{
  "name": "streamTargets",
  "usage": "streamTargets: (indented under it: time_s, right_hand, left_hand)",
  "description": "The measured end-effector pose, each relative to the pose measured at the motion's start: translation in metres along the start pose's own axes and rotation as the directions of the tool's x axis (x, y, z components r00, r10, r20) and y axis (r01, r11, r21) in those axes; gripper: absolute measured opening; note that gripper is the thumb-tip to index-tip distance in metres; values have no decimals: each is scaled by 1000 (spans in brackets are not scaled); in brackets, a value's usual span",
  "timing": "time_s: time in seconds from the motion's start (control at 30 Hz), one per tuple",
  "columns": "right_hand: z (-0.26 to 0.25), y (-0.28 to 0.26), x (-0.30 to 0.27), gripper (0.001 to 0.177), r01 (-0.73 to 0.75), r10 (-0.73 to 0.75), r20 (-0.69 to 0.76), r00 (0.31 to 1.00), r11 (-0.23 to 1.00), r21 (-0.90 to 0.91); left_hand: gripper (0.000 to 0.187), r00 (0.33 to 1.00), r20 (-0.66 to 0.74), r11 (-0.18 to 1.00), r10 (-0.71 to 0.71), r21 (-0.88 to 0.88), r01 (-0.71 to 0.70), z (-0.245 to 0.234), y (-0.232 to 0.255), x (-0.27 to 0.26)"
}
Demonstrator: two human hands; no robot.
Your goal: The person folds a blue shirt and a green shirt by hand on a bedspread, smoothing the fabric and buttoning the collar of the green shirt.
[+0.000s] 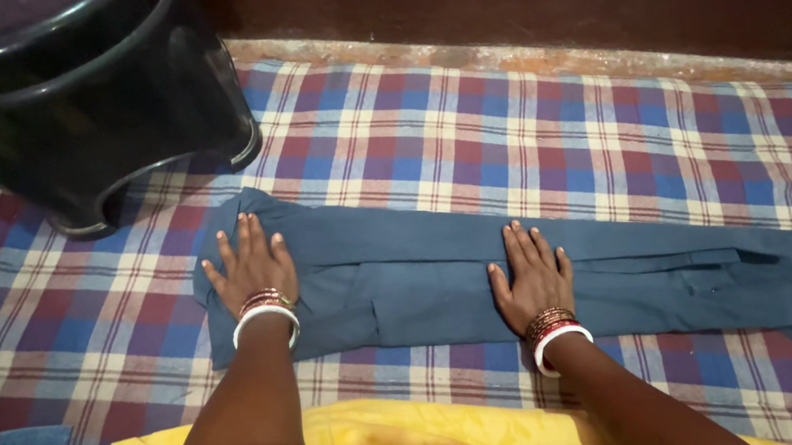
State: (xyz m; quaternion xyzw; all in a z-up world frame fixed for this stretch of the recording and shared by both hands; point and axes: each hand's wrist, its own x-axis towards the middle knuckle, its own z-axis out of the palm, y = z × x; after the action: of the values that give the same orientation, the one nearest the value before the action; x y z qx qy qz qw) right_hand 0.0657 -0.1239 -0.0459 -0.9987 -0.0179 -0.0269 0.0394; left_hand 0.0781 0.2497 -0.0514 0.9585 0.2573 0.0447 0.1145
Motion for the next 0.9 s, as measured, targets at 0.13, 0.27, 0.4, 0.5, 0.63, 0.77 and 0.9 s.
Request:
streamTargets:
  time_s: [0.13,0.27,0.4,0.5,0.63,0.77,0.9]
  right_hand:
    - [1,0,-2,69,-3,3,-6,1000,1000,11]
    - [0,0,-5,68,6,-6,-22,1000,1000,30]
    - [-1,-2,-1,68,-12,12,-3,1000,999,32]
    - [0,1,-3,68,-13,13,7,1000,1000,20]
    - [0,0,-2,68,-18,18,5,1000,999,27]
    - [-1,0,-1,68,-25,25,23,999,999,28]
    - [-1,0,-2,68,-16,15,9,1000,1000,25]
  left_hand:
    - [61,997,26,994,-70,-81,72,-10,12,3]
    - [50,977,-201,995,76,-46,-87,-46,53,-25]
    - [43,941,297,981,160,-150,-120,-85,70,-30]
    - [56,735,652,982,187,-110,-152,-86,47,-25]
    - [52,609,777,937,162,73,-342,-71,21,-13]
    - [40,599,757,966,259,-191,-176,-62,-9,3]
    - [41,683,705,982,188,-109,-157,-61,-2,-8]
